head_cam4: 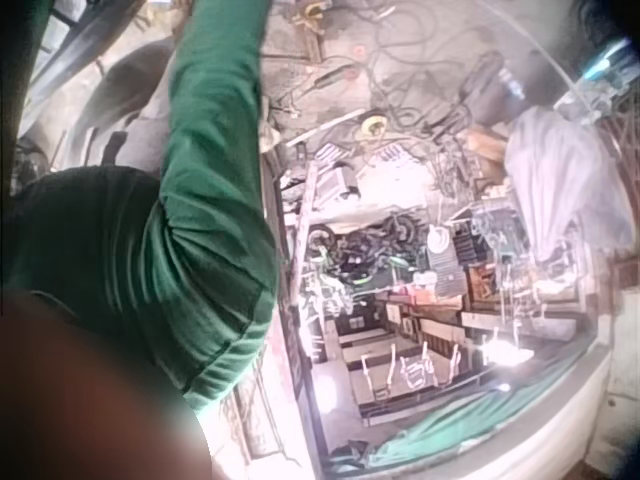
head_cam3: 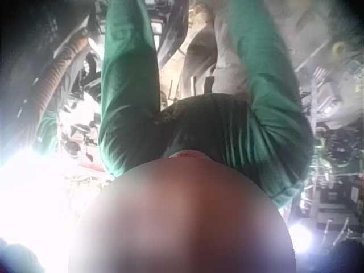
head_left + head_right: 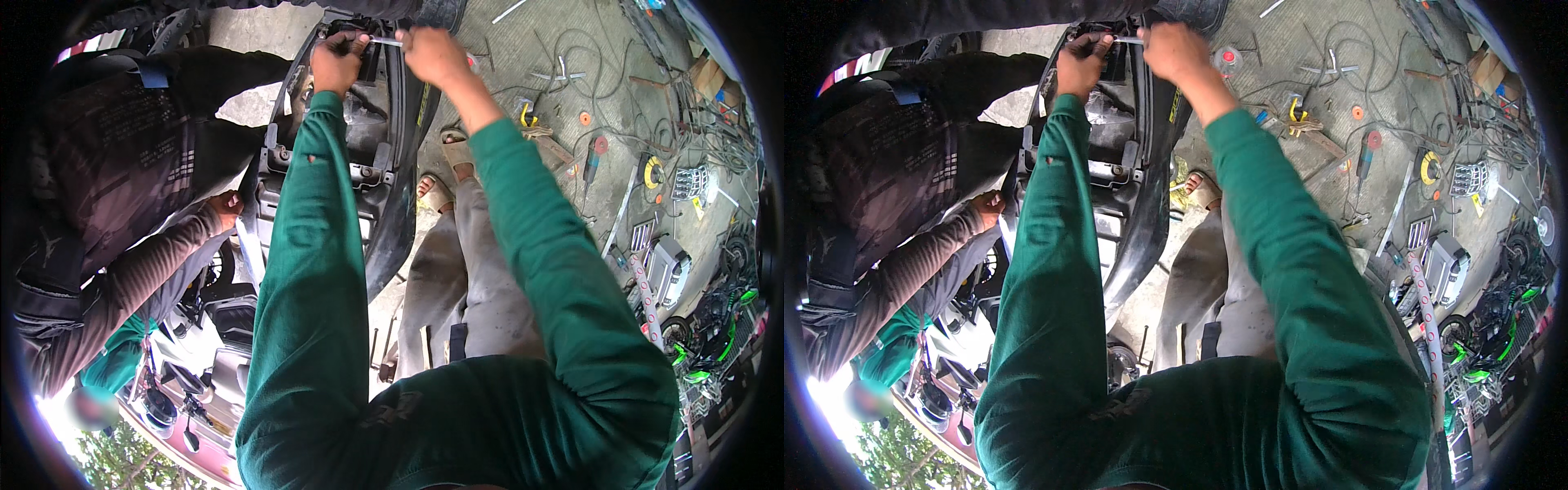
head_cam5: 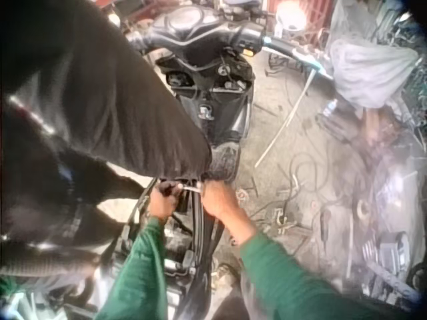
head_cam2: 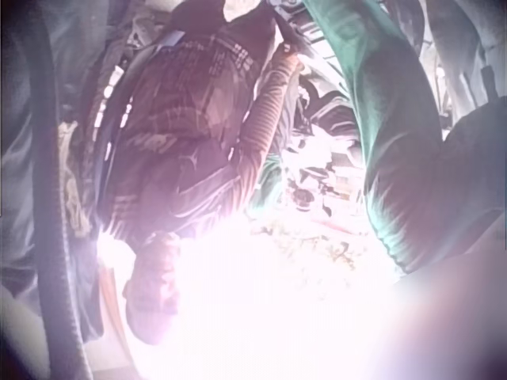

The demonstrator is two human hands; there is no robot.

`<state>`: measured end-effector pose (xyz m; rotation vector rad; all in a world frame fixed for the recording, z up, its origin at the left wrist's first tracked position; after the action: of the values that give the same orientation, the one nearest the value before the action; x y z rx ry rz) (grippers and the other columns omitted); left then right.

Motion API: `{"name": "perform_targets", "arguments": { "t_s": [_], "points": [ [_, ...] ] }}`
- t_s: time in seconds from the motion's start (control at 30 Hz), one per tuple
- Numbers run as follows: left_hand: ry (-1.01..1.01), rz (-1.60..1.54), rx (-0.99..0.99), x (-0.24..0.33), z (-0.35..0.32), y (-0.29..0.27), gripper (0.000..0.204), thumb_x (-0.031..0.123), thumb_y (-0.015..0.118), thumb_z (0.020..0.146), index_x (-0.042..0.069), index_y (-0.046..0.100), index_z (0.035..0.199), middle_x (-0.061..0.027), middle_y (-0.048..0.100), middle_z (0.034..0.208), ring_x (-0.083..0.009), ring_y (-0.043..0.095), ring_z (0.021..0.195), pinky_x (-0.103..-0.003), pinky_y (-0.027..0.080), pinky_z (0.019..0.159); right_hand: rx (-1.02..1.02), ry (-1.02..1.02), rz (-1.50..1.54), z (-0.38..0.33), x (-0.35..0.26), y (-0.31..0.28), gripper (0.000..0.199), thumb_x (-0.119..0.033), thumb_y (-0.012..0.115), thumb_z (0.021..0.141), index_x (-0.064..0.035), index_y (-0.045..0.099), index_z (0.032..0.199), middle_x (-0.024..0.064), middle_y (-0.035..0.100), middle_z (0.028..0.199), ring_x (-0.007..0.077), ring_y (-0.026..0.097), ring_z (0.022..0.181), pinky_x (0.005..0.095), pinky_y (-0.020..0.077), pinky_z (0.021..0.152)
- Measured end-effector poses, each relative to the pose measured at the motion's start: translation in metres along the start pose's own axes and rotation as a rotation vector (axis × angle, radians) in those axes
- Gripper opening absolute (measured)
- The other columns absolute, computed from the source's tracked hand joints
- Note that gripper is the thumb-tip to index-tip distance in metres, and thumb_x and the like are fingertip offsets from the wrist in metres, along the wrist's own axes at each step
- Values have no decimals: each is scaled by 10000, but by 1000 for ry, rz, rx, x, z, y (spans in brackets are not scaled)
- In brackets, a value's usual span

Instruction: The person removes the motorcycle seat, then uses a wrench to loosen and remove bolts from the seat area. They later use a yellow glue gun to apply adhesive to the seat underside and reposition the seat.

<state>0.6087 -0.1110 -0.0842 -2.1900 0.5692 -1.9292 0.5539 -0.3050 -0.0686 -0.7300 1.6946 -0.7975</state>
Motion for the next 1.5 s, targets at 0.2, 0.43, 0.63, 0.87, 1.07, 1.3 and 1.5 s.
{"name": "perform_targets", "arguments": {
  "t_s": [0.2, 0.43, 0.63, 0.87, 1.07, 1.3, 1.5],
  "points": [
    [54, 174, 13, 16, -2, -7, 251, 296, 846, 860, 83, 819, 990, -87, 786, 849, -151, 712, 768, -322, 553, 768, 69, 166, 268, -50, -42, 23, 434, -352, 467, 1064, 11, 685, 969, 288, 711, 899, 498, 685, 919, 568, 539, 874],
    [84, 343, -10, 31, 3, -5, 279, 325, 862, 832, 93, 818, 981, -112, 790, 879, -215, 753, 815, -351, 570, 813, 130, 435, 572, -55, -57, 48, 412, -306, 490, 1059, 44, 676, 947, 306, 713, 884, 482, 702, 923, 545, 559, 855],
    [65, 461, -149, 29, 23, 3, 299, 374, 864, 817, 124, 802, 968, -104, 783, 888, -277, 762, 886, -391, 576, 838, -39, 378, 666, -37, -63, 60, 211, -151, 634, 826, 4, 778, 834, 254, 735, 981, 404, 732, 949, 474, 584, 857],
    [114, 323, -123, 19, 16, 5, 257, 323, 835, 875, 94, 776, 975, -85, 779, 854, -182, 725, 787, -342, 544, 768, -115, -62, -46, 23, -10, -18, 472, -448, 492, 1038, -55, 753, 1072, 223, 729, 1095, 426, 690, 1041, 524, 549, 908],
    [80, 204, -47, 20, 3, -2, 263, 316, 829, 882, 75, 780, 976, -75, 767, 809, -164, 711, 760, -341, 541, 730, -46, 102, 117, -18, -12, 8, 425, -379, 472, 1058, -32, 717, 1080, 246, 732, 1054, 458, 691, 1035, 548, 552, 914],
    [228, 414, -37, 36, 7, 2, 320, 398, 816, 870, 102, 778, 985, -127, 771, 873, -322, 740, 845, -398, 559, 787, 69, 262, 462, -45, -55, 47, 397, -281, 476, 1043, 51, 689, 1003, 322, 701, 965, 465, 687, 998, 528, 544, 904],
    [212, 492, -133, 28, 21, 3, 351, 435, 816, 857, 118, 777, 1002, -159, 764, 910, -372, 732, 918, -444, 558, 821, -299, 326, 431, -24, -47, 50, 344, -312, 587, 962, -23, 772, 984, 228, 729, 1119, 403, 695, 1097, 485, 556, 947]
  ]
}}
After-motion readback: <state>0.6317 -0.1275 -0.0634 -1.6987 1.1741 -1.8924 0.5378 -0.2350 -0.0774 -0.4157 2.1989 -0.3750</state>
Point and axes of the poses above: each hand's wrist, its own z-axis towards the middle knuckle, its own y-axis out of the palm, x = y × z, the point moved 8 cm from there along z, towards the middle knuckle
